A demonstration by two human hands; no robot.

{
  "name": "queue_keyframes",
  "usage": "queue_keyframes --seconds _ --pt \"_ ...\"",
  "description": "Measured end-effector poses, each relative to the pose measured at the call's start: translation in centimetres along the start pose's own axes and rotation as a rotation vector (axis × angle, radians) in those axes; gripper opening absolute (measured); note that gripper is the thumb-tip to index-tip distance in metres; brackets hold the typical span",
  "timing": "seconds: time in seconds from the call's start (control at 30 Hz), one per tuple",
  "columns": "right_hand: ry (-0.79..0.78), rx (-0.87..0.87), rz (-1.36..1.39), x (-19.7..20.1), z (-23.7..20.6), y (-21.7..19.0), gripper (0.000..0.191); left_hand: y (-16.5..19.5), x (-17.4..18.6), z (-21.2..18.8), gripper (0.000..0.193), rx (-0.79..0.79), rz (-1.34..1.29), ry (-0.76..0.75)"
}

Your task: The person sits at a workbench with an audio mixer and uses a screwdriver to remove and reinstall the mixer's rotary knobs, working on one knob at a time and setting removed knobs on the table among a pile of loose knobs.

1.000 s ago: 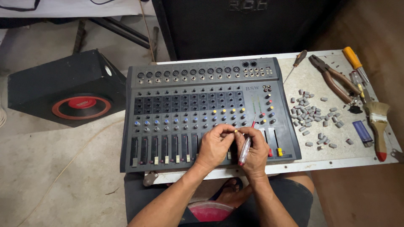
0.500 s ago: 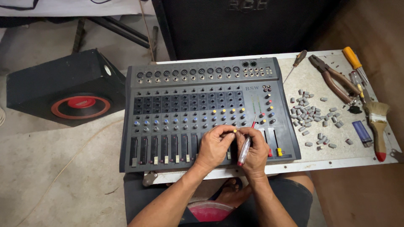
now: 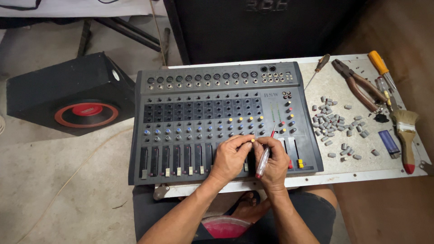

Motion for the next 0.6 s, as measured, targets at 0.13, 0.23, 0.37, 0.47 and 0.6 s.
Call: queue_keyframes --seconds 0.13,0.23,0.37,0.47,0.6 --pt "-0.001 0.011 -0.011 0.02 -0.01 -0.03 0.016 -0.07 -0.03 -0.01 0.023 0.021 -0.009 -0.021" --pt "-0.003 0.0 -0.001 0.02 -0.04 0.09 0.016 -0.33 -0.17 -0.04 0.023 0.056 -0.039 -0.022" --pt "-0.009 -0.024 0.001 0.07 -0.08 0.19 0.015 -0.41 -0.18 -0.08 0.021 0.048 -0.032 -0.012" --pt "-0.004 -0.008 -0.004 0.01 -0.02 -0.01 0.016 -0.3 -0.16 -0.08 0.021 0.016 -0.016 -0.009" --pt "0.007 -0.016 0.004 -0.05 0.01 -0.16 0.017 -0.22 -0.21 -0.08 0.021 0.021 -0.041 -0.021"
Point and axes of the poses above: each hand's wrist, its own z-axis towards the middle knuckle, its own x-axis out of the back of the hand, y = z × x, the point moved 7 cm from there along z, towards the middle knuckle, and after that the axes turned 13 degrees about y, right-handed, at the moved point
